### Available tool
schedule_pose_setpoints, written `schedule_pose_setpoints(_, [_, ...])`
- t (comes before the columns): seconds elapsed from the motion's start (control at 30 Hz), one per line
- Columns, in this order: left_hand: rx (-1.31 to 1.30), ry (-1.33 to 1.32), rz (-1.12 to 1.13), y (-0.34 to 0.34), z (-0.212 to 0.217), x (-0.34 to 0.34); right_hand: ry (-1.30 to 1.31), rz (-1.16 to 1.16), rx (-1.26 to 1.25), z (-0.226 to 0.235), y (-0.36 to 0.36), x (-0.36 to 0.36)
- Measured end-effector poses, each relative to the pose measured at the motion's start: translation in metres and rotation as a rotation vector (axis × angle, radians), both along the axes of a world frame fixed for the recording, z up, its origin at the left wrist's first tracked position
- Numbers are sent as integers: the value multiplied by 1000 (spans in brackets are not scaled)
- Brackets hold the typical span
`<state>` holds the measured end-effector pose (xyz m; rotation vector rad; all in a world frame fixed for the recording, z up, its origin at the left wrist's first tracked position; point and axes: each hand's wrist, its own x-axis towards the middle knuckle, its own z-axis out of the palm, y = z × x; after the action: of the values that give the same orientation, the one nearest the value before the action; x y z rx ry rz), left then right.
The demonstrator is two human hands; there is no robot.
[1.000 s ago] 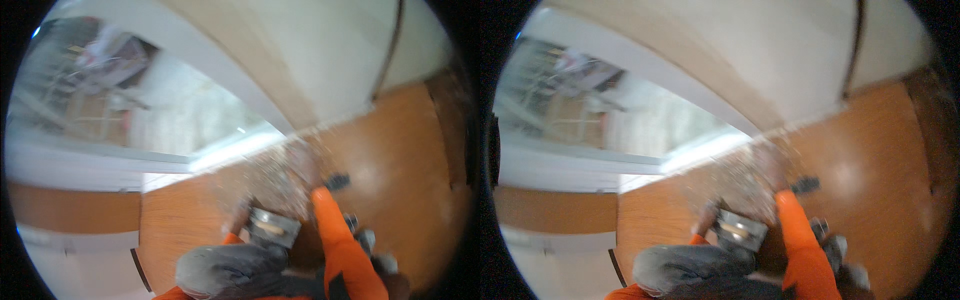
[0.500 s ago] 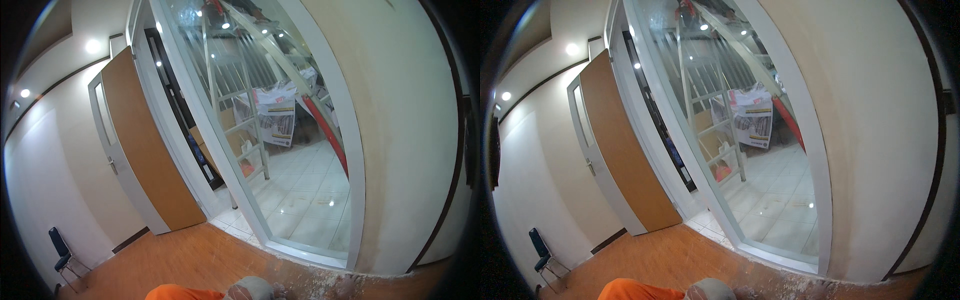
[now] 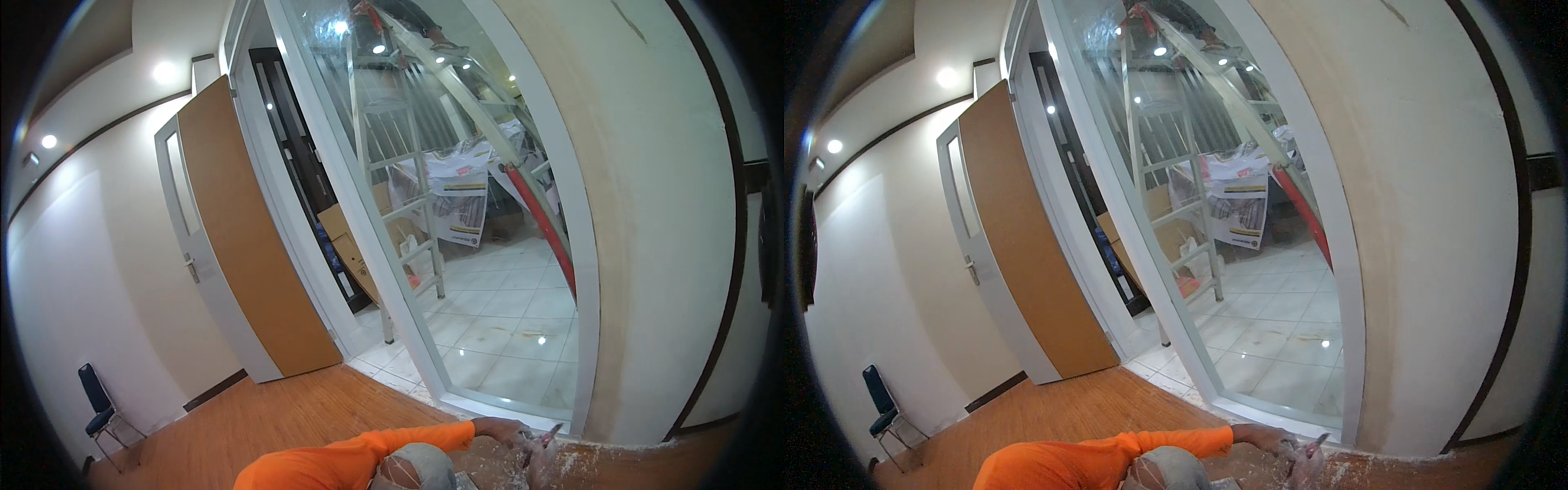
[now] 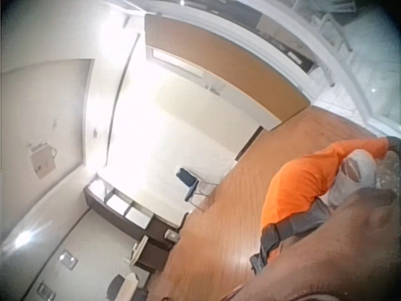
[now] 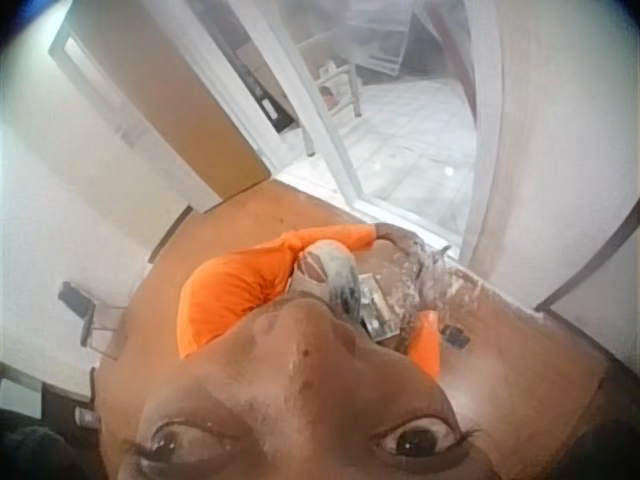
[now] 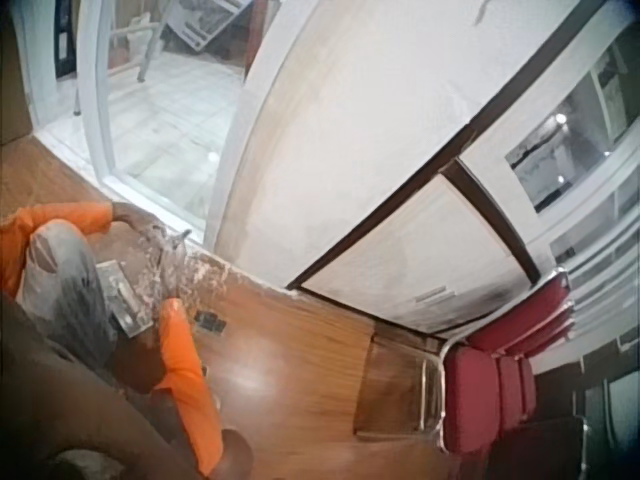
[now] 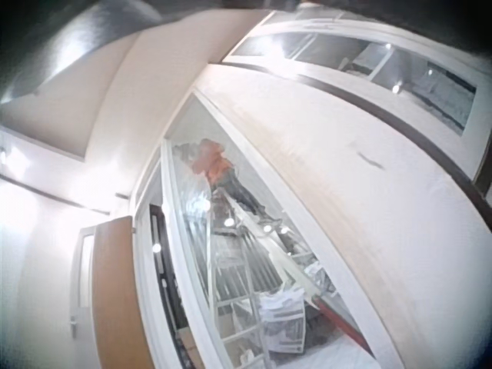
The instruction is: The person sits on the floor and uses a small scraper to remove material from the base of a wall near a glass door. They hold a larger metal trowel in their left hand while scraping with their right hand. The person occasionally stands to scrape higher sections of the wall before returning to the floor.
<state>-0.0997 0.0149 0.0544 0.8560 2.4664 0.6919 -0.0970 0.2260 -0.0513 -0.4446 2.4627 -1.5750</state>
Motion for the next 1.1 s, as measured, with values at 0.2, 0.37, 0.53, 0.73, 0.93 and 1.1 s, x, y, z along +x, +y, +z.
schedule_pose_setpoints(0.2, [217, -151, 353, 31, -3, 16, 3, -75, -9, -14, 5, -3])
schedule_pose_setpoints(0.37, [126, -121, 336, 24, 32, 45, 20, -287, 10, -38, 14, -24])
schedule_pose_setpoints(0.53, [96, -245, 533, -22, 17, 65, 56, -607, 64, -72, 13, -64])
schedule_pose_setpoints(0.73, [211, -284, 645, -14, 34, 76, 39, -818, 183, -110, -2, -108])
schedule_pose_setpoints(0.93, [131, -314, 652, -8, 47, 71, 11, -870, 295, -137, -17, -115])
schedule_pose_setpoints(1.1, [249, -315, 683, -38, -2, 65, 57, -931, 265, -155, -22, -121])
